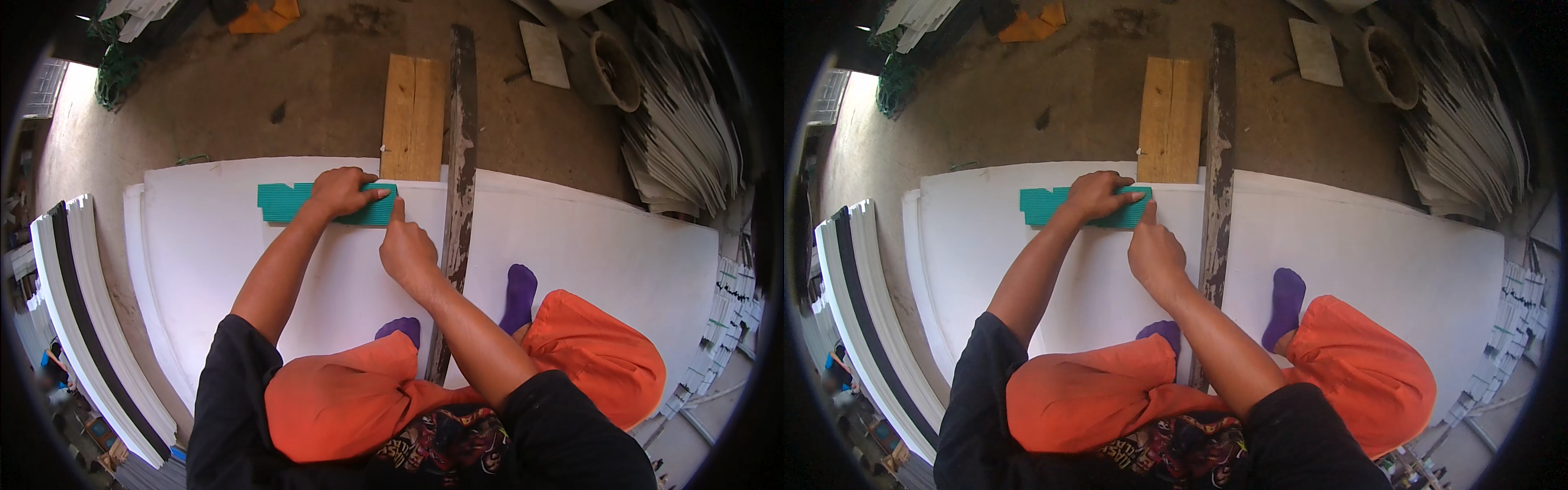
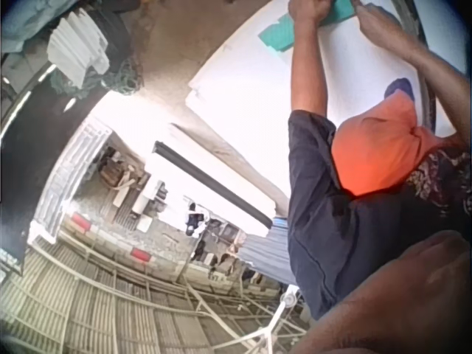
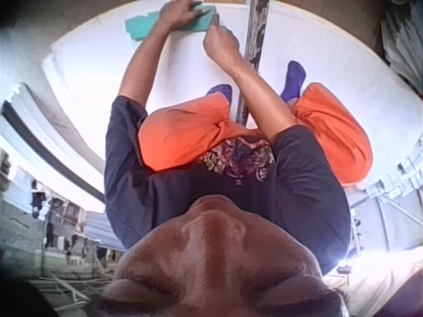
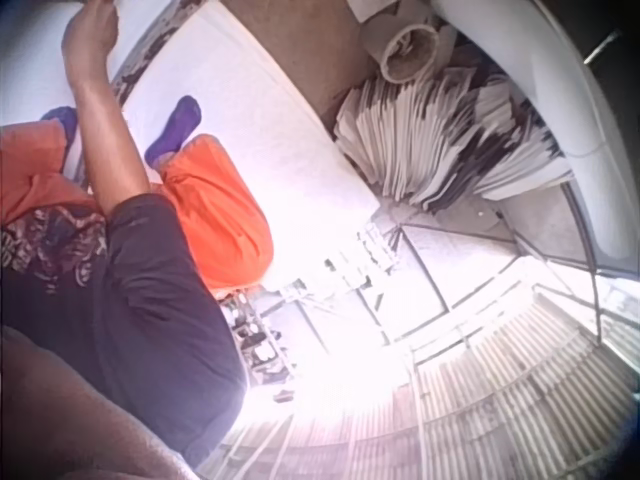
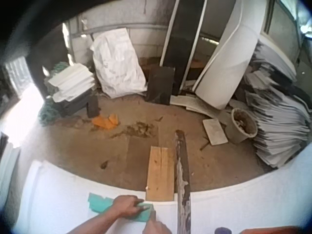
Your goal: The person uses a utility knife to cut a long white plastic trim piece along a wooden guide. After cutting, they place the trim aside and use a green plastic template to mark a line on a large white board.
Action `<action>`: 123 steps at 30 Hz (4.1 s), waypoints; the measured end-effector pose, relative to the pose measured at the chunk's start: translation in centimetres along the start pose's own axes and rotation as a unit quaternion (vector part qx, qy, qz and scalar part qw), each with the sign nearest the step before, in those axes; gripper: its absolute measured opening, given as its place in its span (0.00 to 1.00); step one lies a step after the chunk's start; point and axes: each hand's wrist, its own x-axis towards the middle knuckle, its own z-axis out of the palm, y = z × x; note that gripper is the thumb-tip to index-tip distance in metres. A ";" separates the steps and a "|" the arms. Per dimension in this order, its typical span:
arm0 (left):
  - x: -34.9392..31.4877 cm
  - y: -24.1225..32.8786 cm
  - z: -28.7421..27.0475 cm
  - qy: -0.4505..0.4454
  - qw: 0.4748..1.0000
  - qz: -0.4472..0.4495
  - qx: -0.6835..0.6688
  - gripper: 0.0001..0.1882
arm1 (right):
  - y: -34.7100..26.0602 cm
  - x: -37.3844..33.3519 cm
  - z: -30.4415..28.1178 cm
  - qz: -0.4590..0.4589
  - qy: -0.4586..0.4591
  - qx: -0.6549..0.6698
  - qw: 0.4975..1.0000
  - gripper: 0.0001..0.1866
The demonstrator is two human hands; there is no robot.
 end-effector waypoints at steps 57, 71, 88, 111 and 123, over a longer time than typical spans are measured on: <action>0.1 -0.3 0.2 0.015 1.000 0.003 -0.014 0.34 | -0.3 1.4 0.5 0.002 0.043 0.048 0.998 0.39; -0.2 -0.2 0.2 0.013 1.000 -0.006 -0.021 0.35 | 1.1 -2.5 -0.9 0.013 0.000 0.028 1.000 0.40; -0.2 -0.2 0.2 0.021 0.999 0.009 -0.030 0.34 | 1.3 0.5 -0.2 -0.003 0.025 0.062 0.998 0.42; 0.0 -0.8 0.8 0.038 0.998 0.019 -0.047 0.34 | 1.8 -1.2 -1.2 -0.008 -0.002 0.060 0.998 0.38; -0.4 -1.5 0.8 0.057 0.987 0.041 -0.143 0.35 | 6.6 0.7 0.2 -0.048 0.185 0.196 0.962 0.22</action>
